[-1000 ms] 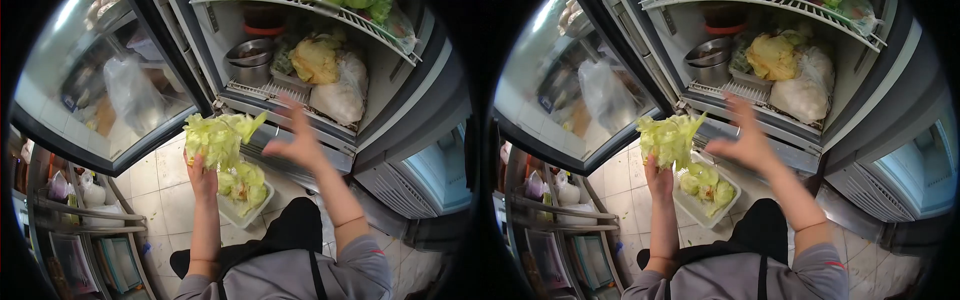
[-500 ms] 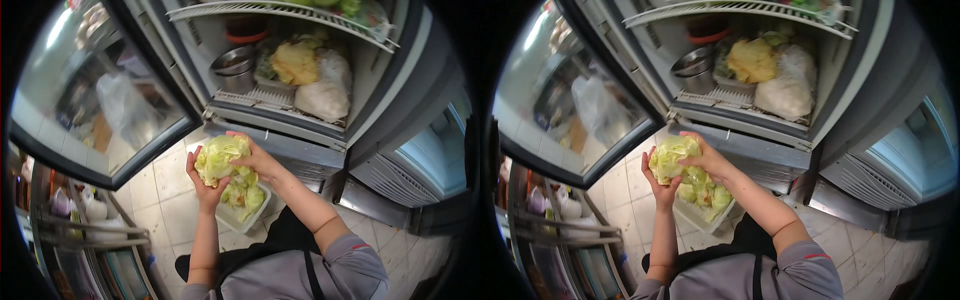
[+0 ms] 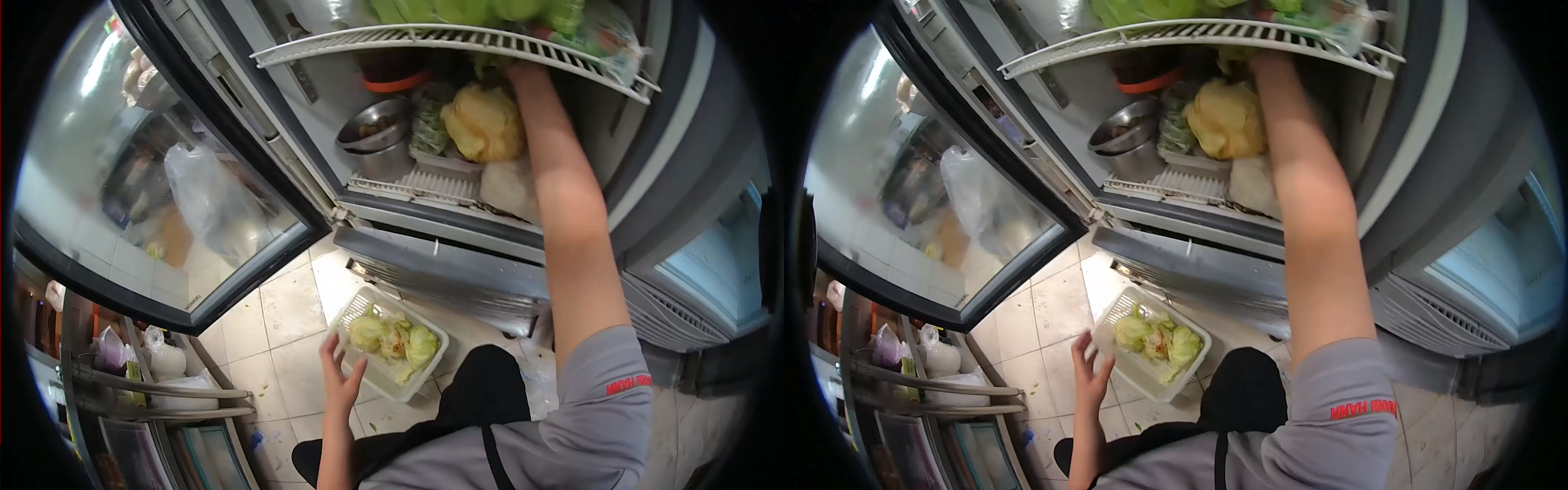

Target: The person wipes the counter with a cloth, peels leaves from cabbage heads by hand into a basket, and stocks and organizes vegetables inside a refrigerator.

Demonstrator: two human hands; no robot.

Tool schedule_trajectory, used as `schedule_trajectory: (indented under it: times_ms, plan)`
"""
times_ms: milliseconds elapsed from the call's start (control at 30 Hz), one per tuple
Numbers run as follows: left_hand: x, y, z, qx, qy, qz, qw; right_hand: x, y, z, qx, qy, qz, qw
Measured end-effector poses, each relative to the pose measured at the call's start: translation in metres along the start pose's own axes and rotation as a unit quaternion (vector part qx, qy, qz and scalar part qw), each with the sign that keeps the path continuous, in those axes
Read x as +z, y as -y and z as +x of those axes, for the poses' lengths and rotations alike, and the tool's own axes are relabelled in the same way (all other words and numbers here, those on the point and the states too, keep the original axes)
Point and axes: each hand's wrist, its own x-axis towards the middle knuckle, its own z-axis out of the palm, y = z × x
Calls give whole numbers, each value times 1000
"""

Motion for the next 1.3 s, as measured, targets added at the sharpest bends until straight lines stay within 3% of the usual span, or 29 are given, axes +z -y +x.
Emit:
schedule_trajectory:
  times_ms: [200, 300, 433, 533, 567, 600, 633, 700, 733, 767, 867, 1000, 1100, 1167, 1233, 1267, 1300]
  plan:
    - [-79, 67, -108, -235, -128, 178, 947, -36, 33, 50, -12, -56, -96, 994]
    - [-86, 84, -141, -296, -187, 175, 920, -51, 29, 57, -11, -65, -135, 989]
    - [-71, 74, -146, -283, -114, 271, 913, -62, 20, 65, -6, -71, -171, 983]
    - [-45, 92, -133, -364, -115, -22, 924, -62, 19, 67, -7, -71, -192, 979]
    - [-17, 86, -113, -378, -63, -171, 908, -62, 15, 67, -7, -71, -200, 977]
    - [23, 59, -79, -358, -3, -366, 859, -61, 9, 68, -8, -72, -208, 976]
    - [65, 37, -46, -332, 58, -564, 754, -57, 1, 69, -11, -73, -219, 973]
    - [140, 38, 8, -293, 145, -726, 605, -49, -23, 74, -19, -77, -253, 964]
    - [177, 88, 19, -381, -36, -620, 685, -51, -32, 71, -19, -80, -269, 960]
    - [180, 80, 38, -421, -104, -681, 590, -51, -36, 70, -21, -82, -279, 957]
    - [184, 105, 50, -367, -17, -682, 632, -58, -40, 56, -22, -77, -287, 955]
    - [182, 132, 41, -404, -16, -696, 594, -62, -41, 55, -16, -76, -292, 953]
    - [178, 147, 36, -335, -20, -704, 626, -58, -37, 58, -17, -70, -307, 949]
    - [161, 144, 28, -278, 15, -751, 599, -55, -28, 62, -13, -51, -296, 954]
    - [136, 143, 18, -259, 9, -779, 571, -59, -14, 77, -11, 25, -261, 965]
    - [126, 143, 11, -271, -15, -787, 554, -79, -9, 100, -20, 170, -251, 953]
    - [113, 144, 2, -286, -42, -793, 537, -41, -7, 52, -17, 48, -271, 961]
